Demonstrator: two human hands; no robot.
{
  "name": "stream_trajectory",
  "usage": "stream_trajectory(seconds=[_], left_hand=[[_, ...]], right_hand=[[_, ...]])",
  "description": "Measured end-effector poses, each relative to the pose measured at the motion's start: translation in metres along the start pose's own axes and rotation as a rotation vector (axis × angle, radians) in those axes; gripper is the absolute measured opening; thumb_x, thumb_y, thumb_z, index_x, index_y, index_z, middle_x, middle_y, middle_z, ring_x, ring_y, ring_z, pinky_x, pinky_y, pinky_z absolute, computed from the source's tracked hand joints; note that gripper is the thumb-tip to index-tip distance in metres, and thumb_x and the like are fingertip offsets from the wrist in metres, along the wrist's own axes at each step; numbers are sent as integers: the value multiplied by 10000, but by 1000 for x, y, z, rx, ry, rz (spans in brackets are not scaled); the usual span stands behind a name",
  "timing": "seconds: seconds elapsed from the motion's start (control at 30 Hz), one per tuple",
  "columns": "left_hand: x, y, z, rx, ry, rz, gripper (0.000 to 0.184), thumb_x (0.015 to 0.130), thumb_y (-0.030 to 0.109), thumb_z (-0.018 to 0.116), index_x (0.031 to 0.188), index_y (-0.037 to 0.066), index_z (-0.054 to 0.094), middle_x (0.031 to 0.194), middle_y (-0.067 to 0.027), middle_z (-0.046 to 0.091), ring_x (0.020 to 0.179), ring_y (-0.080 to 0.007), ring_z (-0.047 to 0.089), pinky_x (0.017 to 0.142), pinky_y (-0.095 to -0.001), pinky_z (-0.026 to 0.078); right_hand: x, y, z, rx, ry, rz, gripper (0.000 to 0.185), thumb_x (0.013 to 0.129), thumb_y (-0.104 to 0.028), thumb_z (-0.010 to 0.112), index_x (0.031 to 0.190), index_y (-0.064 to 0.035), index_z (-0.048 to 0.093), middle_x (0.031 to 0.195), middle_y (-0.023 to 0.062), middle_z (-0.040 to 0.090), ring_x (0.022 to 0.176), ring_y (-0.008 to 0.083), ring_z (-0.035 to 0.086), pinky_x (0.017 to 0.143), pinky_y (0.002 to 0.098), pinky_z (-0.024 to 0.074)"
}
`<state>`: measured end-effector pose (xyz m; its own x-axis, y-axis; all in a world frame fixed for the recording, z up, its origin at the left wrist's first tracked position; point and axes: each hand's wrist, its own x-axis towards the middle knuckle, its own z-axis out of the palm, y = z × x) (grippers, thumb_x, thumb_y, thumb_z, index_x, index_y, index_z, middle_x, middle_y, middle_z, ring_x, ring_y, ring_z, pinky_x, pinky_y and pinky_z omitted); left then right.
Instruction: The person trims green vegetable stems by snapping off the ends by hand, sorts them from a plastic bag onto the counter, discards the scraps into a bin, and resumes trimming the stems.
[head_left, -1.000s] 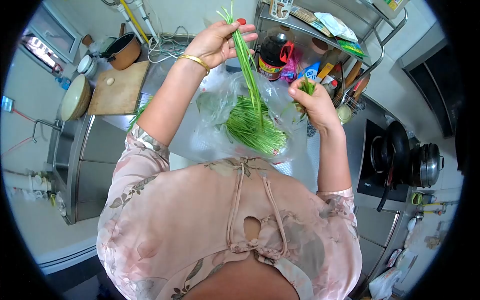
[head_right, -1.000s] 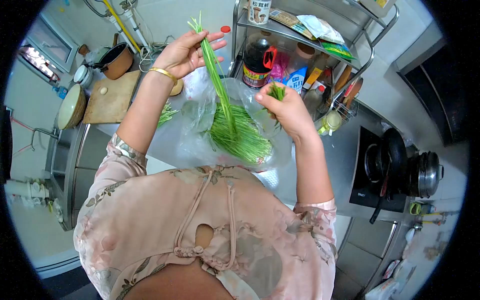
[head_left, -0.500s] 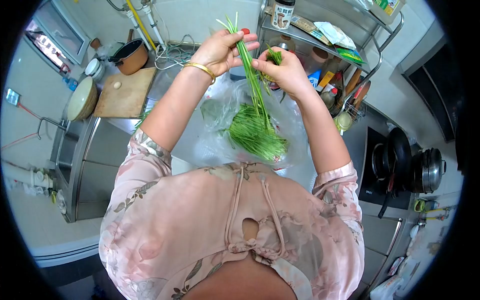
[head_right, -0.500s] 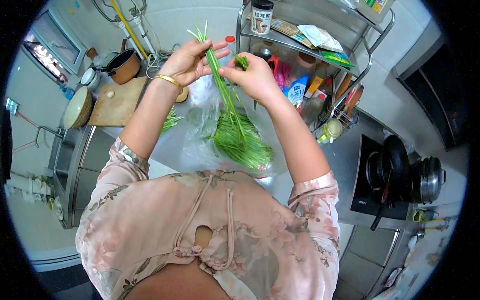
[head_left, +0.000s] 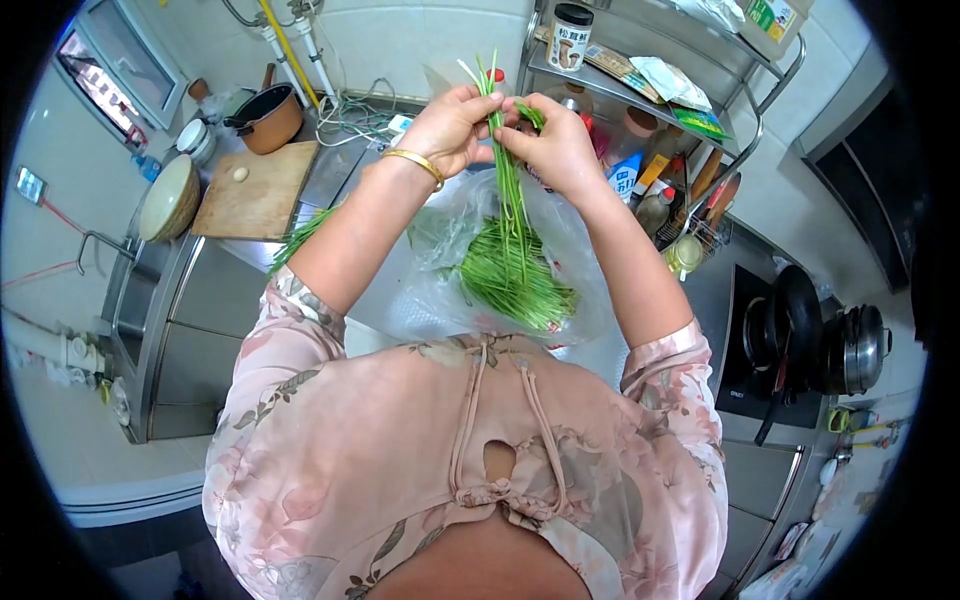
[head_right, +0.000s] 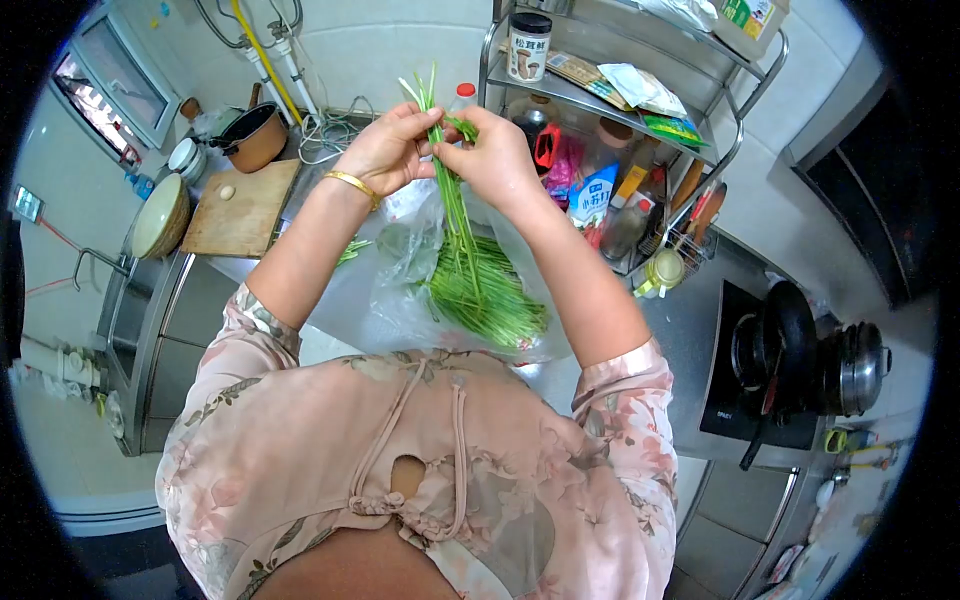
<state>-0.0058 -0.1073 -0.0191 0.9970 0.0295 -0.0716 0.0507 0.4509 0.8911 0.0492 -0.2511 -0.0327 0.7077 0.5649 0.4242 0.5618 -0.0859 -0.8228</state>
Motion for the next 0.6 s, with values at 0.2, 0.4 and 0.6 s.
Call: stream_trajectory(seconds=[0.2,0.4,0.6], left_hand=[[3,-6,-2,32,13,2,201,844,154,526,968,9,461,898,-80,576,737,-158,583,639,-368,541],[1,-5,-2,80,5,-10,207,846,166,527,959,-4,493,944,-96,580,773,-162,587,665,-349,538],[-2,-3,-7,238,-11,-58,256,858,198,509,1018,-2,499,964,-105,585,866,-189,591,721,-346,526]], right_hand=[[5,17,-1,121,-118,75,216,729,-148,615,866,18,598,701,39,604,612,93,535,566,250,444],[2,10,-9,471,-205,333,171,749,-127,602,875,-11,610,728,6,590,538,54,455,465,223,361],[4,14,-25,670,-304,565,110,746,-146,576,797,-48,574,620,-6,508,451,58,359,403,210,277]])
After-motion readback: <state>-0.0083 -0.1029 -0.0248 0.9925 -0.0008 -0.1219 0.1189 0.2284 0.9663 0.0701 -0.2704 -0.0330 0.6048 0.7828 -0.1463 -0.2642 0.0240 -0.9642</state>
